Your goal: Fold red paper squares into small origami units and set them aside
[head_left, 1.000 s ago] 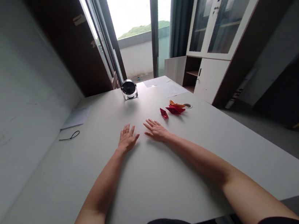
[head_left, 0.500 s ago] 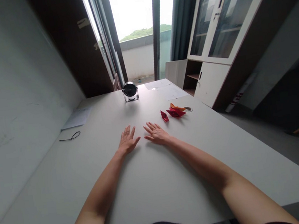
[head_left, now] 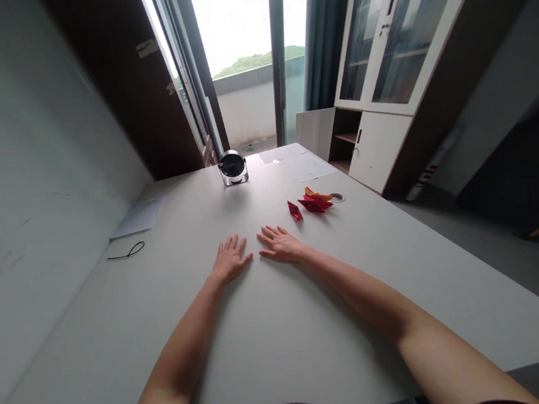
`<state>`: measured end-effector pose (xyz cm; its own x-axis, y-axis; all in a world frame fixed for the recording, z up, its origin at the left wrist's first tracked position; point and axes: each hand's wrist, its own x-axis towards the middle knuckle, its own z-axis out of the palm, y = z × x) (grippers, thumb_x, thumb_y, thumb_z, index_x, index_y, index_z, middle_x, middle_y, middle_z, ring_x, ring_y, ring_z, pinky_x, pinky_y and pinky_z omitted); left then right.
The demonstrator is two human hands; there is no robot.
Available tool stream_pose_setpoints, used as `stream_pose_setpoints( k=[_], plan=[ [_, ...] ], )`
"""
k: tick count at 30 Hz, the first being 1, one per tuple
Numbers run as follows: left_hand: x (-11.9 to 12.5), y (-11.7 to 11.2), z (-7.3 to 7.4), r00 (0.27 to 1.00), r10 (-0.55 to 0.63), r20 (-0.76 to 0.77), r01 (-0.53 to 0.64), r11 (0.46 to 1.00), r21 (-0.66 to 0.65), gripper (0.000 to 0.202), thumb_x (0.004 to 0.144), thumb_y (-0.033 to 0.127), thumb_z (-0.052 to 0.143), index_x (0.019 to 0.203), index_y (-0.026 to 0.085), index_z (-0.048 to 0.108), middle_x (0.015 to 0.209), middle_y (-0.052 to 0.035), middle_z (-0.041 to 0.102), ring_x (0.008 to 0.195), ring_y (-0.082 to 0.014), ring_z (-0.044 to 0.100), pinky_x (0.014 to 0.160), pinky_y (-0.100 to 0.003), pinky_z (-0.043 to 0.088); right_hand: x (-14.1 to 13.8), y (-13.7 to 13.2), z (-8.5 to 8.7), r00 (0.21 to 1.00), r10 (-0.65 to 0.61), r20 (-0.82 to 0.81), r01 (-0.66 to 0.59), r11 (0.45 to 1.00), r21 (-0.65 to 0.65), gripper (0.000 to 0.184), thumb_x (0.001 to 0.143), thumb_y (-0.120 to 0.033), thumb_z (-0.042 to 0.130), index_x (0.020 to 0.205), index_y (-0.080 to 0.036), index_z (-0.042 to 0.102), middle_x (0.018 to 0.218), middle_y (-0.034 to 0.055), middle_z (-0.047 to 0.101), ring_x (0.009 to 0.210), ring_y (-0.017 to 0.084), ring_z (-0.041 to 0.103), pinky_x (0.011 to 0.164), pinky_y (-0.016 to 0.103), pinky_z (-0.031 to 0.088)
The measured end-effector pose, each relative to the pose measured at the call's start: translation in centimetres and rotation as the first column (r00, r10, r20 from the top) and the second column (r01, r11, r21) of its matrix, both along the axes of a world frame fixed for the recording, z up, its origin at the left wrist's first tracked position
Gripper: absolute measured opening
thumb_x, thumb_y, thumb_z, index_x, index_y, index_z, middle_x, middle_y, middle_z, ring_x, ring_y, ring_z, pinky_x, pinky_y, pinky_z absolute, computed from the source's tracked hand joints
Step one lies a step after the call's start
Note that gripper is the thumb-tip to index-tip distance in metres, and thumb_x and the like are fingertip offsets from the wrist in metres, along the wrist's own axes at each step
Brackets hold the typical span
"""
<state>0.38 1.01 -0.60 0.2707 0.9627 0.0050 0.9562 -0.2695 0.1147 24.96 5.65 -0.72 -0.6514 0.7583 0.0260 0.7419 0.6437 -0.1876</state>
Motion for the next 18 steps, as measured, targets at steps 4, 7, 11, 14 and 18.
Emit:
stream_pose_setpoints(
  k=[4,7,11,14,18],
  plan=[
    [0.02,0.0,-0.02,1.0,-0.004,0.019,0.003,1.0,0.014,0.071,0.094,0.067,0.032,0.155,0.031,0.031,0.166,-0.0059,0.019,0.153,-0.029,0.014,0.122,-0.052,0.012,-0.02,-0.11,0.13,1.0,-0.008,0.0,0.008,1.0,-0.001,0.084,0.092,-0.076,0.024,0.158,-0.024,0.025,0.165,0.0096,0.014,0.153,0.029,0.013,0.123,0.049,0.007],
    [0.07,-0.01,0.03,0.999,-0.001,0.032,0.0,1.0,0.016,0.07,0.093,0.066,0.034,0.154,0.031,0.033,0.165,-0.0056,0.02,0.153,-0.029,0.014,0.122,-0.051,0.013,-0.04,-0.16,0.14,1.0,-0.009,0.002,0.009,1.0,0.003,0.085,0.092,-0.076,0.022,0.158,-0.023,0.025,0.165,0.0109,0.014,0.153,0.03,0.011,0.123,0.05,0.008],
    [0.11,-0.12,0.08,0.999,-0.001,0.035,0.001,1.0,0.024,0.07,0.094,0.065,0.035,0.154,0.031,0.032,0.165,-0.0055,0.02,0.153,-0.0288,0.015,0.122,-0.051,0.013,0.03,-0.18,0.12,1.0,-0.013,-0.002,0.013,1.0,0.006,0.083,0.092,-0.076,0.024,0.158,-0.024,0.026,0.165,0.0096,0.015,0.153,0.03,0.013,0.123,0.05,0.009],
    [0.01,-0.22,-0.02,0.999,-0.01,0.037,0.009,0.999,0.032,0.067,0.095,0.064,0.034,0.154,0.031,0.033,0.165,-0.0051,0.022,0.152,-0.0285,0.018,0.122,-0.05,0.015,0.15,-0.2,0.17,1.0,-0.01,0.002,0.01,1.0,0.011,0.081,0.093,-0.074,0.025,0.157,-0.025,0.028,0.165,0.0098,0.017,0.153,0.03,0.014,0.122,0.05,0.011],
    [-0.19,-0.35,-0.12,0.999,-0.023,0.044,0.021,0.999,0.035,0.066,0.095,0.062,0.034,0.153,0.031,0.034,0.165,-0.0046,0.023,0.152,-0.0282,0.019,0.122,-0.05,0.016,0.29,-0.27,0.31,1.0,-0.01,-0.004,0.01,0.999,0.03,0.078,0.095,-0.072,0.025,0.157,-0.025,0.03,0.165,0.0109,0.018,0.152,0.03,0.016,0.122,0.051,0.012]
  ],
)
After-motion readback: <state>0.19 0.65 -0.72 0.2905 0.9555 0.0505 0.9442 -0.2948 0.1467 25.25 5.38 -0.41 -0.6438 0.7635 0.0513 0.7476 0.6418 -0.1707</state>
